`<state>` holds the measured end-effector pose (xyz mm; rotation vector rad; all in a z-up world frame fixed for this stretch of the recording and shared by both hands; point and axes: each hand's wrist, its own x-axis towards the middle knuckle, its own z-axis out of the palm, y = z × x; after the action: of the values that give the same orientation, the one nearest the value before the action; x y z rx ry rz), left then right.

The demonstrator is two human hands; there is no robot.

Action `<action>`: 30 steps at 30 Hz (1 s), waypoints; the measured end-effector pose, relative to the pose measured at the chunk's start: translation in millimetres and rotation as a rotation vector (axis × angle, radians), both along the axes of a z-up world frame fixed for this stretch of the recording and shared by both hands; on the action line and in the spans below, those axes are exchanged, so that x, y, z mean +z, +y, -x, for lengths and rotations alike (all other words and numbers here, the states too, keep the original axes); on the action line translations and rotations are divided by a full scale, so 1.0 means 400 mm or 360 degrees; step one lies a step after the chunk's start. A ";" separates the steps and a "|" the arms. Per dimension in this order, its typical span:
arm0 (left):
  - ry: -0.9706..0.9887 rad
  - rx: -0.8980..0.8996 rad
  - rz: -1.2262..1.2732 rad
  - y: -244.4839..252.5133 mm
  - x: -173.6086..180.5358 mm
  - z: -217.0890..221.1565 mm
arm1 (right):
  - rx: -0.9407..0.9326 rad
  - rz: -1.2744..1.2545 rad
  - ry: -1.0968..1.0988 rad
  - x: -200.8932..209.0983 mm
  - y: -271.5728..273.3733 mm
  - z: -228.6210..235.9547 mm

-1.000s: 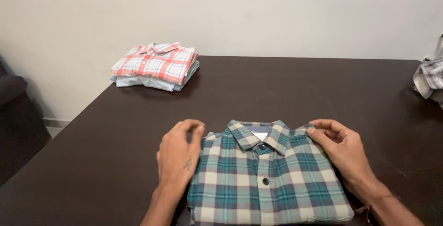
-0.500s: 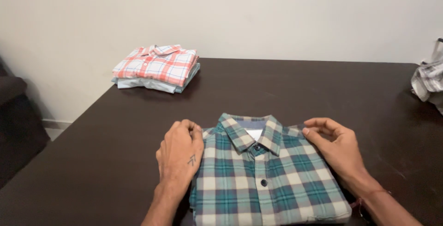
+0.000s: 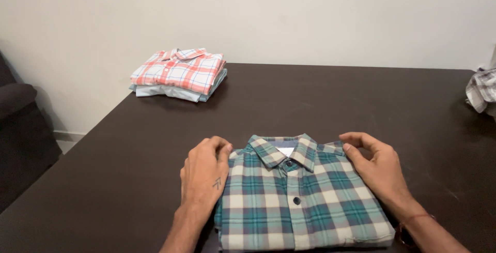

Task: Folding a plaid shirt on a table.

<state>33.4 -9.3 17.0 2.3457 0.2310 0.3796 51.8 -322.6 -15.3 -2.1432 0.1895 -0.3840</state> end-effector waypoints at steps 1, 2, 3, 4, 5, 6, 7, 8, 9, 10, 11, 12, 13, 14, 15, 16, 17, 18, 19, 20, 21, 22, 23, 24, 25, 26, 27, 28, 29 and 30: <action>0.0018 -0.0055 -0.0022 -0.001 0.004 0.000 | -0.0002 0.0004 0.0038 0.005 0.003 0.002; 0.0016 -0.0057 -0.0021 0.000 0.003 -0.001 | -0.0004 0.0005 0.0037 0.010 0.006 0.005; 0.0049 -0.0100 -0.0054 0.001 0.003 -0.003 | -0.0016 0.0075 0.0109 0.014 0.009 0.007; 0.0085 -0.0142 -0.0087 0.002 0.001 -0.003 | -0.0026 0.0145 0.0185 0.018 0.013 0.011; 0.0086 -0.0142 -0.0086 0.003 0.003 -0.003 | -0.0027 0.0145 0.0186 0.007 0.010 0.009; 0.0113 -0.0165 -0.0121 0.005 0.005 -0.003 | 0.0026 0.0176 0.0059 -0.003 0.007 0.007; 0.0140 -0.0187 -0.0155 0.007 0.008 -0.004 | 0.0077 0.0205 -0.0069 -0.013 0.005 0.004; 0.0139 -0.0187 -0.0157 0.008 0.015 -0.002 | 0.0076 0.0204 -0.0070 -0.016 0.004 0.002; 0.0172 -0.0202 -0.0177 0.008 0.023 0.000 | 0.0084 0.0235 -0.0096 -0.019 0.002 0.000; 0.0205 -0.0218 -0.0195 0.008 0.030 0.002 | 0.0091 0.0268 -0.0122 -0.021 -0.001 -0.001; 0.0204 -0.0219 -0.0194 0.008 0.027 0.000 | 0.0089 0.0269 -0.0123 -0.019 -0.001 -0.002; 0.0203 -0.0216 -0.0189 0.008 0.024 -0.001 | 0.0079 0.0294 -0.0108 -0.018 0.001 -0.002; 0.0203 -0.0213 -0.0183 0.008 0.020 -0.001 | 0.0070 0.0318 -0.0092 -0.017 0.002 -0.001; 0.0203 -0.0212 -0.0182 0.009 0.010 -0.008 | 0.0071 0.0319 -0.0092 -0.016 0.004 -0.001; 0.0174 -0.0188 -0.0192 0.010 -0.001 -0.014 | 0.0061 0.0301 -0.0049 -0.014 0.005 -0.001; 0.0145 -0.0165 -0.0201 0.011 -0.010 -0.020 | 0.0051 0.0283 -0.0006 -0.012 0.006 0.000; 0.0146 -0.0165 -0.0201 0.012 -0.014 -0.020 | 0.0051 0.0284 -0.0005 -0.010 0.009 0.002; 0.0117 -0.0146 -0.0217 0.012 -0.018 -0.020 | 0.0057 0.0286 -0.0035 -0.008 0.011 0.004; 0.0089 -0.0126 -0.0232 0.012 -0.023 -0.020 | 0.0063 0.0289 -0.0066 -0.006 0.012 0.007; 0.0089 -0.0127 -0.0233 0.012 -0.022 -0.019 | 0.0063 0.0289 -0.0066 -0.007 0.012 0.006; 0.0092 -0.0120 -0.0224 0.011 -0.021 -0.018 | 0.0053 0.0294 -0.0052 -0.008 0.013 0.005; 0.0095 -0.0113 -0.0214 0.011 -0.020 -0.018 | 0.0044 0.0301 -0.0039 -0.009 0.013 0.003; 0.0094 -0.0114 -0.0213 0.012 -0.014 -0.017 | 0.0043 0.0302 -0.0040 -0.011 0.011 0.000; 0.0132 -0.0111 -0.0190 0.013 -0.008 -0.015 | 0.0027 0.0315 -0.0013 -0.014 0.010 -0.002; 0.0170 -0.0108 -0.0166 0.014 -0.001 -0.014 | 0.0011 0.0329 0.0015 -0.017 0.009 -0.004; 0.0170 -0.0109 -0.0167 0.017 0.000 -0.015 | 0.0011 0.0328 0.0015 -0.015 0.010 -0.004; 0.0189 -0.0121 -0.0148 0.021 0.001 -0.015 | -0.0001 0.0321 0.0039 -0.014 0.010 -0.003; 0.0207 -0.0134 -0.0129 0.024 0.001 -0.016 | -0.0014 0.0314 0.0061 -0.012 0.010 -0.002; 0.0206 -0.0134 -0.0129 0.022 -0.001 -0.017 | -0.0015 0.0314 0.0061 -0.013 0.010 -0.002; 0.0195 -0.0133 -0.0128 0.021 -0.002 -0.017 | -0.0009 0.0294 0.0047 -0.014 0.010 -0.001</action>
<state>40.4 -1.0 16.1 2.4521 0.1783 0.2083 52.1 -318.7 -20.7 -2.3316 0.1827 -0.3857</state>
